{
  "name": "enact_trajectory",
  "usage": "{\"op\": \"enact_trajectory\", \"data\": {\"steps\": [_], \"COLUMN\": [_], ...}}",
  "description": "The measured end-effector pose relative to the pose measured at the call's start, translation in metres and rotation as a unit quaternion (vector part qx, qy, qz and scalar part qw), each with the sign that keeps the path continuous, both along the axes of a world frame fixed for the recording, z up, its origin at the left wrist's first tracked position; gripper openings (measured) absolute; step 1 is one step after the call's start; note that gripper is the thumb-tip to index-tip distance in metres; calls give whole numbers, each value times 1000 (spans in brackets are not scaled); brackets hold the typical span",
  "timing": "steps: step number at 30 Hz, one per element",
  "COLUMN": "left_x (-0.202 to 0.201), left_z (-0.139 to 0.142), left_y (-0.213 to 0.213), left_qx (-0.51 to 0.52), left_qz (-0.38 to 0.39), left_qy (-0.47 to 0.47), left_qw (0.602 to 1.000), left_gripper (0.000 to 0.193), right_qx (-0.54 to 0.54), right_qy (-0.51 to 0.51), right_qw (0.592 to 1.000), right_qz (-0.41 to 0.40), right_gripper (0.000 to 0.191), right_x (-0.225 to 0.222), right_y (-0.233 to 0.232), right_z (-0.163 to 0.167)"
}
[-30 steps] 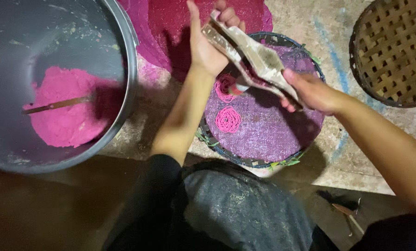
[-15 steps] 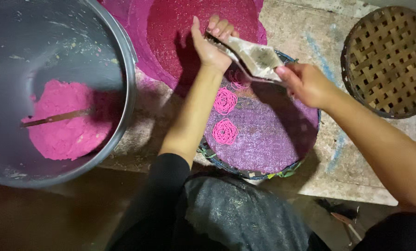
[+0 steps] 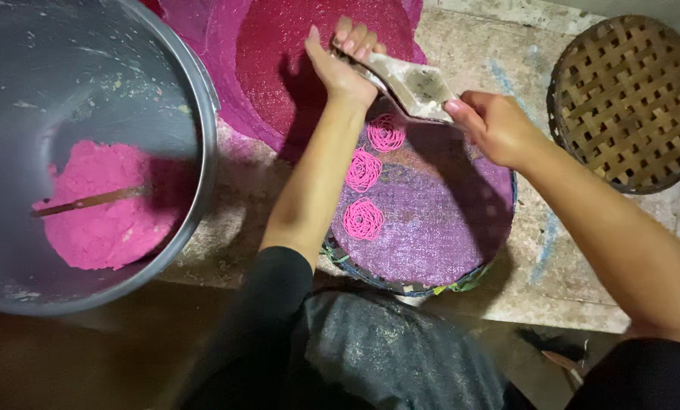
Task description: The person uses a hand-held noodle press to extrude pink dough into spiral nests on round pink trays. They stack filled trays, carry a stack to a pot, then return and continue pressing more nests, reloading dough into the press by hand between batches.
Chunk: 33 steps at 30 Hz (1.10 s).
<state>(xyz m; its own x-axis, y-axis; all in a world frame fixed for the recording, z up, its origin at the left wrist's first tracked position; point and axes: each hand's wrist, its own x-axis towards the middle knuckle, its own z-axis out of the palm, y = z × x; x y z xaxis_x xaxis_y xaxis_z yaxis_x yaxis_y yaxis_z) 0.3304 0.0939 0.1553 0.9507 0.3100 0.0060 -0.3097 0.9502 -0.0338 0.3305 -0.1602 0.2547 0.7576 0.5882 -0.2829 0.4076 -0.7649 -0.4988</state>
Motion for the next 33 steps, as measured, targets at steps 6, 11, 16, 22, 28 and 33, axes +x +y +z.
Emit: {"op": "enact_trajectory", "data": {"steps": [6,11,16,22,28,33], "left_x": [-9,-23,-16,-21,-49,-120], "left_z": [19,-22,-59,-65,-64,-17], "left_y": [17,18,9,7,2,18], "left_qx": [4,413,428,458,714,965], "left_qz": [-79,-245,-360,-353,-127,22], "left_qy": [168,221,172,208,261,175], "left_qw": [983,849,811,789,638,195], "left_gripper": [65,92,96,94,92,74], "right_qx": [118,99,140,166,224,251], "right_qy": [56,49,98,13,-10,26], "right_qw": [991,994,984,986,972,965], "right_qz": [-5,-7,-48,-33,-71,-64], "right_gripper": [49,46,45,44,44,47], "right_x": [3,7,7,2,7,-4], "right_y": [-3,-14,-14,-7,-20,-24], "right_z": [-16,-23,-31,-48,-58,-35]}}
